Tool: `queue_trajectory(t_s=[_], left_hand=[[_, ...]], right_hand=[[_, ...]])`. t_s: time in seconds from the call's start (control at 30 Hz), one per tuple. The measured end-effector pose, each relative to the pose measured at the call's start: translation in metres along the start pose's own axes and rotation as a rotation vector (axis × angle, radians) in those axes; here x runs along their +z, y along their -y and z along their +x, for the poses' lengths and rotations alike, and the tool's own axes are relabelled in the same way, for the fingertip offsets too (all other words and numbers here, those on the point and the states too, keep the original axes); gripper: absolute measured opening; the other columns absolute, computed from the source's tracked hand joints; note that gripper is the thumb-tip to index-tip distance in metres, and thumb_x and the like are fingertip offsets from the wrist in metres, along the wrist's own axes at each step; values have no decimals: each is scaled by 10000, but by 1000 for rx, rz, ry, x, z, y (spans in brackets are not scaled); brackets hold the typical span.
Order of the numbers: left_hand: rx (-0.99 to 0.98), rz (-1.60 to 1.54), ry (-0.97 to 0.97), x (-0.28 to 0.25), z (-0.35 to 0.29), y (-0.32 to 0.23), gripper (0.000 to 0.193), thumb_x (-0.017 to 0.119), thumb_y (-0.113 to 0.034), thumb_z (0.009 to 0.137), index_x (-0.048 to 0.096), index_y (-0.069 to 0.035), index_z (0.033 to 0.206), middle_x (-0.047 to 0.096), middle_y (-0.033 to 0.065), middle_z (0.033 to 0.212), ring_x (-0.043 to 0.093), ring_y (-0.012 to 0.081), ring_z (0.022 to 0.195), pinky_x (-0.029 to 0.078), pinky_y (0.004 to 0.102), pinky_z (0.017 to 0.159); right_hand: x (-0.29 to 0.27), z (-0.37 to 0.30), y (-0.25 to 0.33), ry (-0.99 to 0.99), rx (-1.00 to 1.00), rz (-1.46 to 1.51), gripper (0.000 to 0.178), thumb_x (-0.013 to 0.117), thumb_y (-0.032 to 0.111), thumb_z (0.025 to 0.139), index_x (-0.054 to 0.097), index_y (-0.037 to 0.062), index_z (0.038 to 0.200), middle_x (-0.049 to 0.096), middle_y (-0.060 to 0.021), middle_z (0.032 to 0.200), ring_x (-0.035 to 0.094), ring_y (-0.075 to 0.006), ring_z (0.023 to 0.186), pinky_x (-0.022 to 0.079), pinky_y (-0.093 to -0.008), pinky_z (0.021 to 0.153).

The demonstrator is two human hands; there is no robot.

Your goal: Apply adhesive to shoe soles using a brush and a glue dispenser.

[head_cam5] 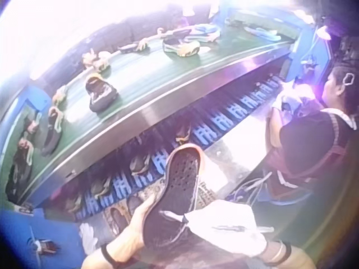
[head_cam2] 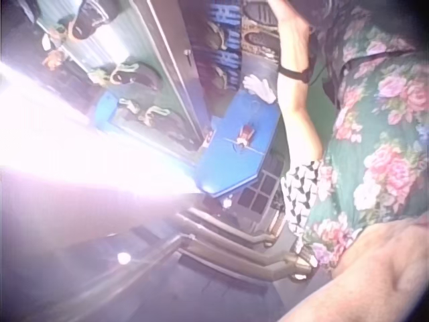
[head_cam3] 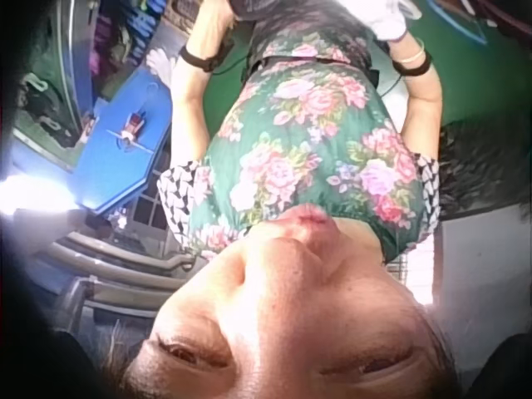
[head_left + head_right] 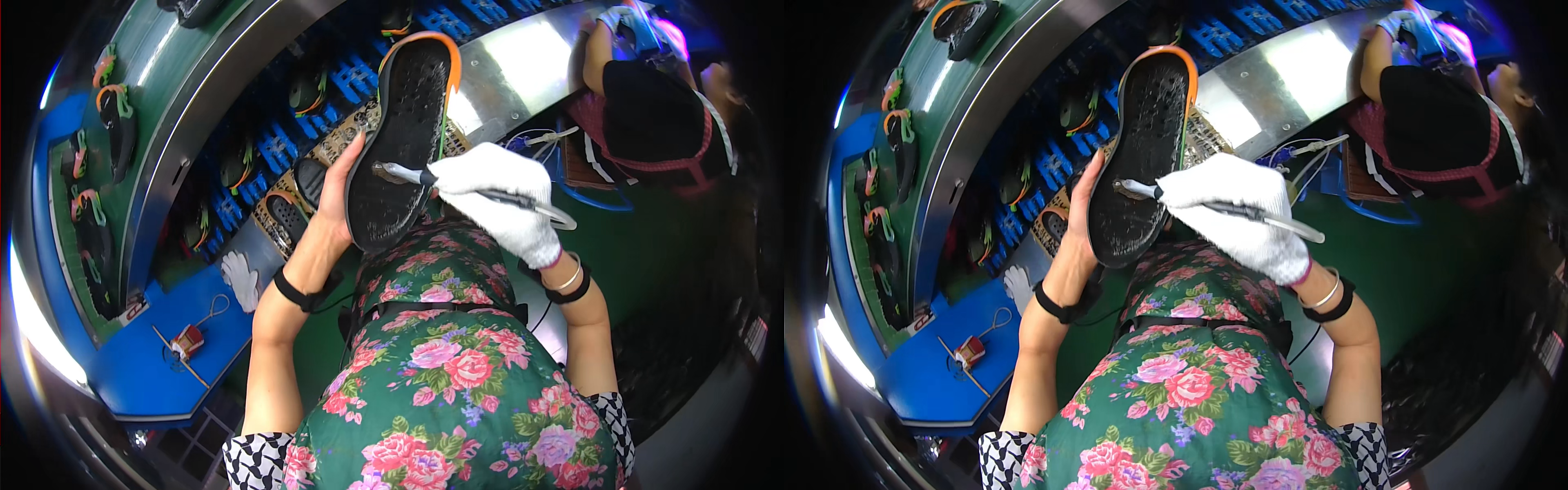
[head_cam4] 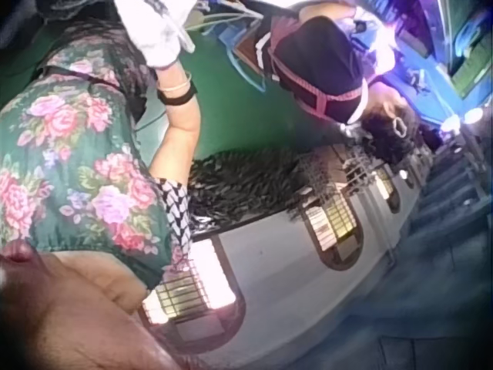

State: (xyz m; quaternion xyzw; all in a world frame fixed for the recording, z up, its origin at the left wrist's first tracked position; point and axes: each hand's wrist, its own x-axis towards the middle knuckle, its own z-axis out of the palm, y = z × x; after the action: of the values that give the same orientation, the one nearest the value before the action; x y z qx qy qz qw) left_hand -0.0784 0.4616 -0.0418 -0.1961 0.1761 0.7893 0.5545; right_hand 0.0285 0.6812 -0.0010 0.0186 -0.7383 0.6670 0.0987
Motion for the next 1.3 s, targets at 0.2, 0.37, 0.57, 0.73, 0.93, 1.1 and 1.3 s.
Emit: queue_trajectory(t_s=[0.2, 0.37, 0.57, 0.73, 0.93, 1.1, 1.3], left_hand=[[-165, -162, -3, -14, 0, 23, 788, 460, -639, 1012, 460, -35, 1520, 587, 298, 1395, 596, 612, 1167, 530, 692, 956], [-56, -230, 44, -22, -1, 13, 758, 445, -616, 1027, 441, -52, 1535, 585, 270, 1413, 586, 591, 1206, 512, 710, 976], [-46, -44, 136, -23, 3, -16, 755, 486, -583, 1023, 465, -4, 1507, 601, 283, 1388, 645, 517, 1169, 550, 597, 1007], [20, 13, 85, -15, 10, -31, 718, 497, -540, 1033, 476, 7, 1499, 590, 273, 1414, 654, 451, 1197, 540, 566, 1041], [97, 54, 61, -9, 5, -34, 829, 451, -617, 1020, 369, -3, 1572, 482, 292, 1521, 564, 512, 1300, 496, 600, 1081], [273, 353, -22, 10, -19, -15, 802, 437, -603, 1032, 372, -20, 1578, 500, 253, 1525, 572, 444, 1323, 482, 542, 1120], [231, 453, 152, 20, -43, -2, 693, 520, -521, 1048, 415, -58, 1552, 584, 142, 1460, 613, 258, 1290, 493, 439, 1111]], right_hand=[[-34, 42, -21, -203, -484, -607, 231, 829, 14, 803, 791, 31, 1031, 781, -107, 1002, 742, -224, 879, 586, -341, 782], [-2, 9, -6, 0, -494, -588, 267, 760, 15, 802, 765, 62, 1065, 764, -109, 1055, 731, -287, 951, 590, -403, 824], [19, -21, 12, 252, -24, 131, 190, 808, 62, 818, 802, 73, 1007, 779, -99, 966, 739, -242, 849, 592, -337, 759], [23, -4, -4, 69, -12, 16, 143, 808, 54, 840, 805, 71, 981, 785, -81, 952, 747, -208, 825, 591, -318, 760], [2, -22, -31, 167, 124, 1065, 141, 788, -104, 738, 759, -50, 864, 744, -230, 920, 743, -356, 892, 608, -396, 789], [-17, -48, -57, -116, 72, 1232, 147, 782, -59, 705, 672, 26, 753, 652, -149, 791, 590, -292, 753, 480, -368, 601], [-33, -94, -88, -286, 275, 1328, 67, 676, -24, 759, 632, 26, 754, 547, -81, 781, 541, -235, 839, 453, -266, 604]])
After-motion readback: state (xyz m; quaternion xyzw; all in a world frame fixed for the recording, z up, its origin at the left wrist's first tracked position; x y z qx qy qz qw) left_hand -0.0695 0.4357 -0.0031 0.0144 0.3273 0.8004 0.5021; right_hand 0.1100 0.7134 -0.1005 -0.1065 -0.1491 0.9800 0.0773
